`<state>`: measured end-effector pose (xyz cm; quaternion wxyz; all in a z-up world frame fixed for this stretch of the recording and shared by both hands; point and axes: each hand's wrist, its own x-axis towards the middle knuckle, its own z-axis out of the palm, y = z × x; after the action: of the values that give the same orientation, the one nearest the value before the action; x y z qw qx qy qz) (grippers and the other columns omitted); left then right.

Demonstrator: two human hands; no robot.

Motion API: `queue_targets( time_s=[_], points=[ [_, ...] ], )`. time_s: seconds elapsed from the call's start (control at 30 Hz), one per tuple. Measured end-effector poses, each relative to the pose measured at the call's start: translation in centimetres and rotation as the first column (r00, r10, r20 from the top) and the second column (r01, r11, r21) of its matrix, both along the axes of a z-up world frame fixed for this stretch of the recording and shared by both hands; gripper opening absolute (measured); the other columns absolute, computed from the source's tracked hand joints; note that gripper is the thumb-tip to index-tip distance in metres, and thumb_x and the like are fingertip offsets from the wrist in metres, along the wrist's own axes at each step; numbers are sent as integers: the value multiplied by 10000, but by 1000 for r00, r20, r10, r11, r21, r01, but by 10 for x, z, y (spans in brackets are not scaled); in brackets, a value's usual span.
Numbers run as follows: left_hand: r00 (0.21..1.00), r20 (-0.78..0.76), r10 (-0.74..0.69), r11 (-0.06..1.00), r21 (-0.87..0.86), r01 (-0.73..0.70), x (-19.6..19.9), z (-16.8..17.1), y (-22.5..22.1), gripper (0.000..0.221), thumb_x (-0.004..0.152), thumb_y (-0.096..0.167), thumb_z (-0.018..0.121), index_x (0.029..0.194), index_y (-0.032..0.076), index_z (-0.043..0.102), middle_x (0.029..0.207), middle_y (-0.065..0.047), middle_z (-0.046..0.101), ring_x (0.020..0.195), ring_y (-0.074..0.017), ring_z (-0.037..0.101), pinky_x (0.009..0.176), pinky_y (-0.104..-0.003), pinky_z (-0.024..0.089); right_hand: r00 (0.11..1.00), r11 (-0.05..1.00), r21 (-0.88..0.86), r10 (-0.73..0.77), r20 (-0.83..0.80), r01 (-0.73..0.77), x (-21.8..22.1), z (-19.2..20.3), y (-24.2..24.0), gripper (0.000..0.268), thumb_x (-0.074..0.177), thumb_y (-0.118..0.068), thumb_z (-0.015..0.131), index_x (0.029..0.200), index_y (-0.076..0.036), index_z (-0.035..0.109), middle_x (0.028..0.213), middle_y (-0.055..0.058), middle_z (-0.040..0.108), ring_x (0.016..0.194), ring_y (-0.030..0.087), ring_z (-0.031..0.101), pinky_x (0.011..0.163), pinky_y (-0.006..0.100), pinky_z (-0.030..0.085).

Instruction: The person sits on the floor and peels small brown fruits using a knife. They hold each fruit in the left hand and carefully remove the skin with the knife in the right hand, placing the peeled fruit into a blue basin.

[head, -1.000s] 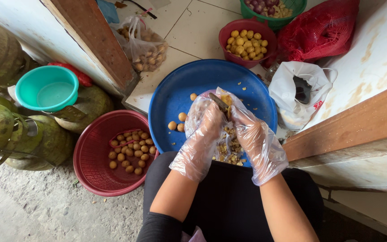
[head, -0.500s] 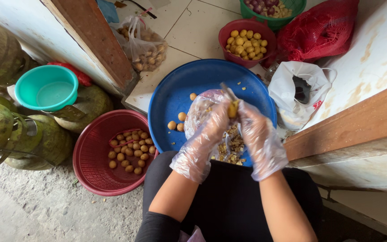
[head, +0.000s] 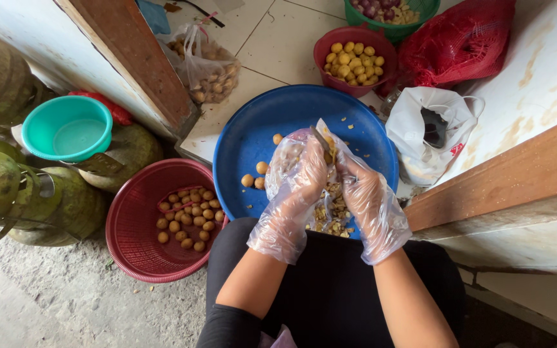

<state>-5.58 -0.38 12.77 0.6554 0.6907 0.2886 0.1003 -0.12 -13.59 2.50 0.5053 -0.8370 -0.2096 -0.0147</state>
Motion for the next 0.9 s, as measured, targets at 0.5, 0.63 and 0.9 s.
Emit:
queue_targets(
  time_s=[0.5,0.63,0.9],
  points=[
    [945,210,-251,962,160,220,30,-96,8,478,1067,453,404,1197,105,704,1109,-72,712,1048,-175,634,936,-312,467,985,994,98,57,-161,-41,6,17,-11,405,1069,-406,584,1018,-58,785,777,58,703,671,142,590,596,276,466],
    [990,69,-122,972,212,105,20,-80,9,436,1006,449,495,1125,96,722,1044,-63,739,996,-168,667,872,-322,490,996,999,-9,38,-77,-39,-1,12,-8,315,1029,-328,577,1154,-111,767,862,69,774,736,159,726,653,287,545],
    [988,44,-146,983,-106,150,19,-48,-2,514,995,500,520,1057,44,750,1027,-69,742,980,-171,659,878,-329,502,988,997,-76,-37,-153,26,-1,15,-8,389,1004,-437,496,1146,-183,754,860,9,765,670,122,710,540,296,548]
  ],
)
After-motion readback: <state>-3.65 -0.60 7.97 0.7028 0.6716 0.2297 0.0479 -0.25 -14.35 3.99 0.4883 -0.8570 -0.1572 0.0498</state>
